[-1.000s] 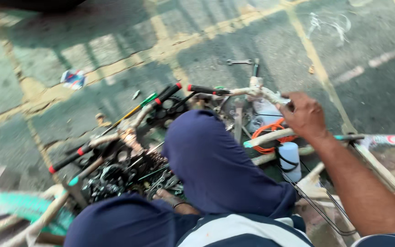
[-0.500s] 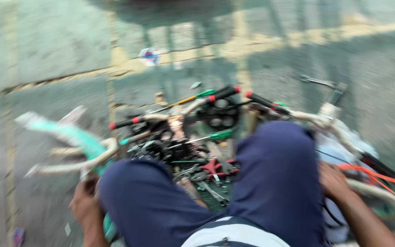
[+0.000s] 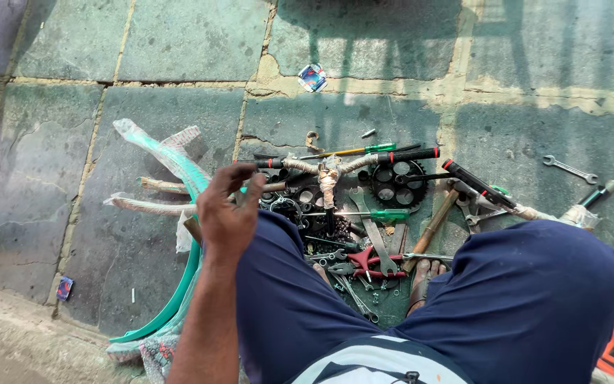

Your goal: The person threads a wire through an orange cable housing and connects it to a bicycle brake handle.

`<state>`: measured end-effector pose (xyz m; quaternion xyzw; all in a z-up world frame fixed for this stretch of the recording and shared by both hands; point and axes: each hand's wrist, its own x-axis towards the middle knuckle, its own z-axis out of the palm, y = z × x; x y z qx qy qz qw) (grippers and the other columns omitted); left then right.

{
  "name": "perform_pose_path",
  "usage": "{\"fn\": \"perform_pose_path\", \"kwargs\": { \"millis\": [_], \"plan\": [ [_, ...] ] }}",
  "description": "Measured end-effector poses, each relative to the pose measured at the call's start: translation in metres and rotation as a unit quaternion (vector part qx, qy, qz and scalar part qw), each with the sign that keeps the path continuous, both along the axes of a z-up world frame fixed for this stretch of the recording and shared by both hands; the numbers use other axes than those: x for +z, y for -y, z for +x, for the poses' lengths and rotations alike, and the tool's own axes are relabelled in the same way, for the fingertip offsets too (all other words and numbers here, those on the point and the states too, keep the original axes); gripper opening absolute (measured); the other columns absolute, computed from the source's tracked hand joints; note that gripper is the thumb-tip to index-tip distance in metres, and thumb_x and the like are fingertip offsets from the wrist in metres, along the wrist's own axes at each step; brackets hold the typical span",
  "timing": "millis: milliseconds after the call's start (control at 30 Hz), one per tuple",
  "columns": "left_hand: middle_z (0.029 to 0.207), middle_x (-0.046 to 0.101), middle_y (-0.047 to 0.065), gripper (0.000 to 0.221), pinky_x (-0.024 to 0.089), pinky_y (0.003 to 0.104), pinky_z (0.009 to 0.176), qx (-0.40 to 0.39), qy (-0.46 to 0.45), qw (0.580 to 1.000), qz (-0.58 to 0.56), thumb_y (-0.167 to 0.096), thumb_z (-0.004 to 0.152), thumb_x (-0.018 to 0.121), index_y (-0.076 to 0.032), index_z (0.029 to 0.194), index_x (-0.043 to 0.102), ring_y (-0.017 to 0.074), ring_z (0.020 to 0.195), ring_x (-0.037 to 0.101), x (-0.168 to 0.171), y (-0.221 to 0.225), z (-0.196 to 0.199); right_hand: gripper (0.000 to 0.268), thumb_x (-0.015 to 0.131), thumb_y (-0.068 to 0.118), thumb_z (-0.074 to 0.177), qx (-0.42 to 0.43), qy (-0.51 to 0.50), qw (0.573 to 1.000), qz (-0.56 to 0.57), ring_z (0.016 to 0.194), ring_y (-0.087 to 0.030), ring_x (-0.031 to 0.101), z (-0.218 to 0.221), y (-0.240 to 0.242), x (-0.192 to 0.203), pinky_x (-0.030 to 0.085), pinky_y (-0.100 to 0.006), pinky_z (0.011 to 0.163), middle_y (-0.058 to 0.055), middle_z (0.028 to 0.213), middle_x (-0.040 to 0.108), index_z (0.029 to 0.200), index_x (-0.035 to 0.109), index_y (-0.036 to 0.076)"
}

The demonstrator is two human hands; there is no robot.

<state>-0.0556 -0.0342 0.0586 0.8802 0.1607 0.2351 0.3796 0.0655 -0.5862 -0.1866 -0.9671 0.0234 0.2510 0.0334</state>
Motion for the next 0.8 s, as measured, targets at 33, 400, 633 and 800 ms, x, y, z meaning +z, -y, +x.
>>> {"fn": "perform_pose_path", "kwargs": {
  "millis": [33,400,633,800],
  "plan": [
    [0.102,0.079,0.009,0.027,0.06,0.032,0.087,-0.028,-0.007,0.999,-0.023,-0.025,0.095,0.078,-0.006,0.112,0.073,0.0189,0.097,0.077,0.004,0.009,0.004,0.035,0.067,0.044,0.09,-0.001,0.013,1.0,0.006,0.086,-0.02,0.051,0.0,0.001,0.012,0.04,-0.039,0.073,-0.003,0.09,0.057,0.109,0.067,0.015],
    [0.118,0.074,0.014,0.046,0.058,0.036,0.097,-0.254,-0.043,0.92,-0.296,-0.033,0.092,0.079,-0.005,0.126,0.065,0.0217,0.112,0.072,-0.001,0.067,0.015,0.036,0.068,0.044,0.093,0.12,0.338,0.854,0.377,0.054,-0.014,0.05,-0.035,-0.096,0.3,0.038,-0.032,0.049,0.0,0.058,0.056,0.085,0.075,0.009],
    [0.136,0.057,0.023,0.067,0.046,0.04,0.099,-0.255,0.048,0.958,-0.12,-0.024,0.095,0.075,0.009,0.145,0.045,0.0311,0.123,0.057,-0.048,0.064,0.008,0.043,0.065,0.044,0.1,-0.035,0.084,0.789,0.608,0.061,-0.008,0.045,-0.013,-0.249,0.237,0.037,-0.027,0.053,0.001,0.064,0.053,0.092,0.077,0.003],
    [0.098,0.072,0.007,0.031,0.057,0.031,0.083,-0.279,-0.035,0.851,-0.444,-0.024,0.108,0.059,0.0,0.127,0.061,0.0151,0.09,0.068,-0.103,0.059,0.02,0.046,0.056,0.042,0.104,-0.185,-0.049,0.615,0.765,0.079,-0.011,0.06,-0.006,-0.262,0.171,0.053,-0.025,0.073,-0.002,0.088,0.067,0.12,0.065,0.0]
  ]
}}
